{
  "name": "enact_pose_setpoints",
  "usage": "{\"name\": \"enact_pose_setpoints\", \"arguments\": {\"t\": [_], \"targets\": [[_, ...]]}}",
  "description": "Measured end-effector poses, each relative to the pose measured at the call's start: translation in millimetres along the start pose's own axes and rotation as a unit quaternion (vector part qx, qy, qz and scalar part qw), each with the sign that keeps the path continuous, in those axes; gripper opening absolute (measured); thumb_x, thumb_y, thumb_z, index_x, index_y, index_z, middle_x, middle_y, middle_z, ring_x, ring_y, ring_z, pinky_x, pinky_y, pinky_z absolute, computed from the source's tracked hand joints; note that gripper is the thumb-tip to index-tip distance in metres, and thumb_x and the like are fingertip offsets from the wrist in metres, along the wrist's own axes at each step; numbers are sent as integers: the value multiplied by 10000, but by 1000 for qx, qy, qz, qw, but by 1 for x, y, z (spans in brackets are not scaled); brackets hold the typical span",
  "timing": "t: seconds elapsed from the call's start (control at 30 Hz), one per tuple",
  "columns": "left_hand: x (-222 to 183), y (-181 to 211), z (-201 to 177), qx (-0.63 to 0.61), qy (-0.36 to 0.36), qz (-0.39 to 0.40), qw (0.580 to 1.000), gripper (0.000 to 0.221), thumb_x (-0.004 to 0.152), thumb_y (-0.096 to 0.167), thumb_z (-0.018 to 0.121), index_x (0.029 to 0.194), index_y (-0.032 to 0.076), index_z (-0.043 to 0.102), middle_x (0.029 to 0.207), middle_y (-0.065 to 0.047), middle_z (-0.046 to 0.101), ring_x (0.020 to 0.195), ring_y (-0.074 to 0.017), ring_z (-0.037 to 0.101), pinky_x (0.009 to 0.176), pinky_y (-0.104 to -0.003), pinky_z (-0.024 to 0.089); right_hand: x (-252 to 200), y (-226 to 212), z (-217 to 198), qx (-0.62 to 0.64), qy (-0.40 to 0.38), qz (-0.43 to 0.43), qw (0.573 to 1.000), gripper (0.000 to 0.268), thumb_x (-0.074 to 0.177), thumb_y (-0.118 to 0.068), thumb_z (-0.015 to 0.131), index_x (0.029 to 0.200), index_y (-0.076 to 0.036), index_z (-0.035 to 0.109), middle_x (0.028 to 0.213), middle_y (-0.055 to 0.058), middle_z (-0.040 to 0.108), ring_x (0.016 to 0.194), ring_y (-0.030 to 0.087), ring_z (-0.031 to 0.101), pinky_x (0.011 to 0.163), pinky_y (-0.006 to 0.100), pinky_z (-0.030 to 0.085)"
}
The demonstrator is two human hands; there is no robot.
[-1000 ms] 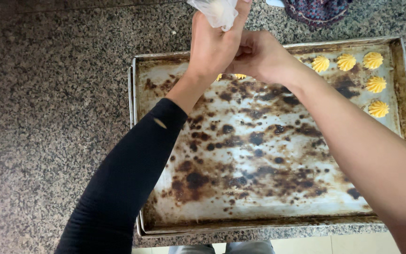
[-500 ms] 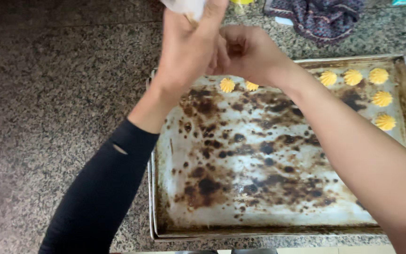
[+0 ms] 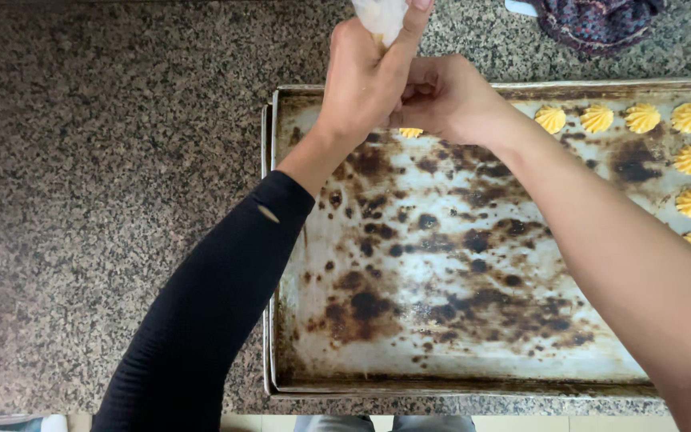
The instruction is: The person pipes stars of dough onto a baking sheet, then refills a piping bag with dough from a bowl using a plastic scraper.
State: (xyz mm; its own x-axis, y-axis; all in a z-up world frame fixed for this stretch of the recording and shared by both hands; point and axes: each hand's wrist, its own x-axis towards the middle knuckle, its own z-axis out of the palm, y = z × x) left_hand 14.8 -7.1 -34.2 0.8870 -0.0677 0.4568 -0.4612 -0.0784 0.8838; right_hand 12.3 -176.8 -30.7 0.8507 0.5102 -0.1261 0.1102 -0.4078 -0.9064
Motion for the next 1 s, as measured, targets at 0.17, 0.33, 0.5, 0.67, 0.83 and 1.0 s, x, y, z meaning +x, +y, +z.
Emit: {"name": "enact_pose_setpoints", "arguments": {"t": [0.17, 0.33, 0.5, 0.67, 0.83, 1.0], "targets": [[1, -12, 5, 28, 7, 13, 999, 600, 1058, 524, 550, 731, 26, 625, 533, 16, 544, 490, -61, 542, 447, -308, 412, 5, 10, 4, 1, 13, 5, 1000, 259, 851, -68, 821, 1060, 18, 694, 961, 16, 757, 890, 81, 689, 825, 273, 586], [3, -15, 7, 74, 12, -2, 997, 607, 1050, 506, 575, 715, 1, 609, 520, -25, 526, 489, -94, 488, 466, -334, 399, 4, 18, 6, -2, 24, 3, 1000, 222, 866, -79, 846, 1002, 27, 707, 925, 28, 750, 847, 69, 651, 787, 275, 571], [2, -11, 8, 55, 27, 22, 998, 578, 1053, 503, 568, 775, 2, 640, 559, -24, 580, 512, -101, 535, 495, -342, 444, 4, 15, 7, -4, 24, 13, 1000, 216, 863, -80, 844, 992, 26, 707, 916, 20, 752, 839, 58, 643, 773, 268, 567], [5, -9, 7, 86, 17, -4, 996, 586, 1040, 491, 579, 743, -12, 625, 534, -55, 550, 492, -135, 504, 491, -369, 432, 5, 12, 5, 0, 17, 4, 1000, 212, 873, -89, 826, 1007, 27, 708, 922, 17, 751, 853, 60, 655, 776, 265, 561], [3, -5, 8, 73, 23, 14, 997, 590, 1046, 488, 573, 737, -13, 624, 535, -54, 564, 487, -135, 534, 493, -356, 458, 5, 10, 6, -23, 23, 31, 999, 220, 866, -91, 824, 1017, 20, 708, 919, 15, 759, 852, 62, 653, 782, 269, 561], [8, -8, 8, 90, 25, 18, 995, 607, 1046, 484, 569, 711, -21, 609, 507, -58, 535, 448, -152, 518, 462, -357, 426, 7, 8, 4, -20, 19, 18, 999, 217, 872, -91, 827, 1019, 18, 711, 919, 12, 752, 852, 62, 655, 777, 270, 562]]}}
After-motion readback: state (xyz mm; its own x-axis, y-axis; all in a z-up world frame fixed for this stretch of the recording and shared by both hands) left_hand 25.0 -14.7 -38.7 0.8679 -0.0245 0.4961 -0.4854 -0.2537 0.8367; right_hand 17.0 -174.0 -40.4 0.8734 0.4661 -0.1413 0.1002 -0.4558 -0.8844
